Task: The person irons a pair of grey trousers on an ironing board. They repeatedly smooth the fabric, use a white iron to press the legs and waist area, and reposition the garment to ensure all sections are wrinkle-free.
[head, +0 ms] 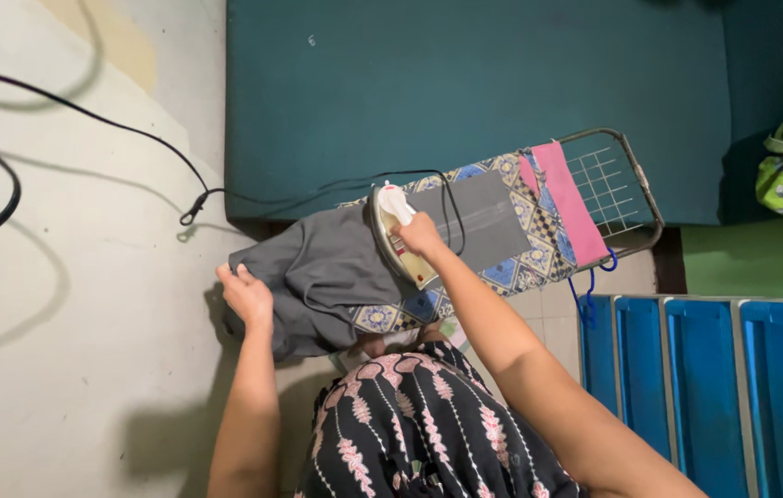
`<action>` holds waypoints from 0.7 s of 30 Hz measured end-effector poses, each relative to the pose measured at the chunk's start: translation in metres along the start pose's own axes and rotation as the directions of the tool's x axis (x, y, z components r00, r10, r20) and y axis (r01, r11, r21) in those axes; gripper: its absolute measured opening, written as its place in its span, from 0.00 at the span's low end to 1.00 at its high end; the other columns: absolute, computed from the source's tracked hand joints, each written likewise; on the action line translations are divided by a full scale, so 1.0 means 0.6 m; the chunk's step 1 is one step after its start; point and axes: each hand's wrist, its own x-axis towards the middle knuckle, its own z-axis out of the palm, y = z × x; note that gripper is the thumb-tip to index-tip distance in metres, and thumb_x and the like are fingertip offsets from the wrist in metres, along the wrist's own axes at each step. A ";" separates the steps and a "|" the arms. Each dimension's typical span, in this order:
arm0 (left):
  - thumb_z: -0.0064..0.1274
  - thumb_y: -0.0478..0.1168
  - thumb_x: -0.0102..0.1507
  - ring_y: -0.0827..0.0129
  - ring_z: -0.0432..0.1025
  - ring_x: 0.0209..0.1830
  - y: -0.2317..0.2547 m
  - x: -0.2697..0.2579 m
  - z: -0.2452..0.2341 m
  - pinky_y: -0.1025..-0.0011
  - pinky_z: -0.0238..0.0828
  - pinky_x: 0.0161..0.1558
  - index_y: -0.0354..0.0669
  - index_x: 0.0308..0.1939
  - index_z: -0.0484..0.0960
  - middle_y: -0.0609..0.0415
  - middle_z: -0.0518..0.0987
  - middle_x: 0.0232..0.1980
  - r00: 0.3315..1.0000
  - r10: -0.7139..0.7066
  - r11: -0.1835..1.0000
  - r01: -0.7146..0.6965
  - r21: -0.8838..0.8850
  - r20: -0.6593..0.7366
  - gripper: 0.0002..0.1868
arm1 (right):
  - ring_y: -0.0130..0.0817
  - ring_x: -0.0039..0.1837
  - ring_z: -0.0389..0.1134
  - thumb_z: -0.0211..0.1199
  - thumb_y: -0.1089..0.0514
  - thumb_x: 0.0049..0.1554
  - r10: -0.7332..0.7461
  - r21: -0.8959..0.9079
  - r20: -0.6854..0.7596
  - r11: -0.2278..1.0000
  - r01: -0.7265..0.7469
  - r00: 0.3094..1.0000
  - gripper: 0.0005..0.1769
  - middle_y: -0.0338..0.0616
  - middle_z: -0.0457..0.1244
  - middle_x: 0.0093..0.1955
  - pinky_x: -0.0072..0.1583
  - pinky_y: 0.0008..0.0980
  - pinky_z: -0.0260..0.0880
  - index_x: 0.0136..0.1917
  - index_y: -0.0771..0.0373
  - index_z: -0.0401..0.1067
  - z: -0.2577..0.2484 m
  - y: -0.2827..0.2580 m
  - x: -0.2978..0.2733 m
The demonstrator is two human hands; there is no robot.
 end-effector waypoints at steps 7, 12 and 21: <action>0.46 0.36 0.72 0.29 0.72 0.44 0.032 0.010 -0.003 0.43 0.65 0.44 0.41 0.56 0.68 0.29 0.79 0.42 1.000 0.009 0.999 -0.009 -0.043 0.001 0.10 | 0.36 0.29 0.73 0.66 0.53 0.47 -0.178 0.114 0.104 0.979 0.166 0.978 0.18 0.52 0.70 0.33 0.34 0.35 0.73 0.47 0.68 0.76 0.004 0.055 -0.067; 0.45 0.36 0.72 0.29 0.72 0.43 0.052 -0.021 0.007 0.43 0.64 0.44 0.42 0.62 0.66 0.28 0.79 0.41 1.000 0.001 0.997 -0.001 -0.078 0.010 0.14 | 0.29 0.31 0.71 0.71 0.53 0.51 -0.242 -0.054 0.132 0.967 0.250 0.961 0.16 0.49 0.71 0.32 0.37 0.30 0.70 0.46 0.70 0.80 0.040 0.143 -0.154; 0.44 0.33 0.70 0.31 0.73 0.43 0.089 -0.008 -0.073 0.45 0.66 0.44 0.45 0.62 0.67 0.30 0.80 0.43 0.997 0.060 0.993 -0.065 -0.099 -0.052 0.16 | 0.25 0.21 0.55 0.69 0.46 0.56 -0.092 0.425 0.274 0.905 -0.035 0.957 0.19 0.37 0.57 0.22 0.27 0.30 0.52 0.35 0.64 0.73 0.054 -0.004 -0.170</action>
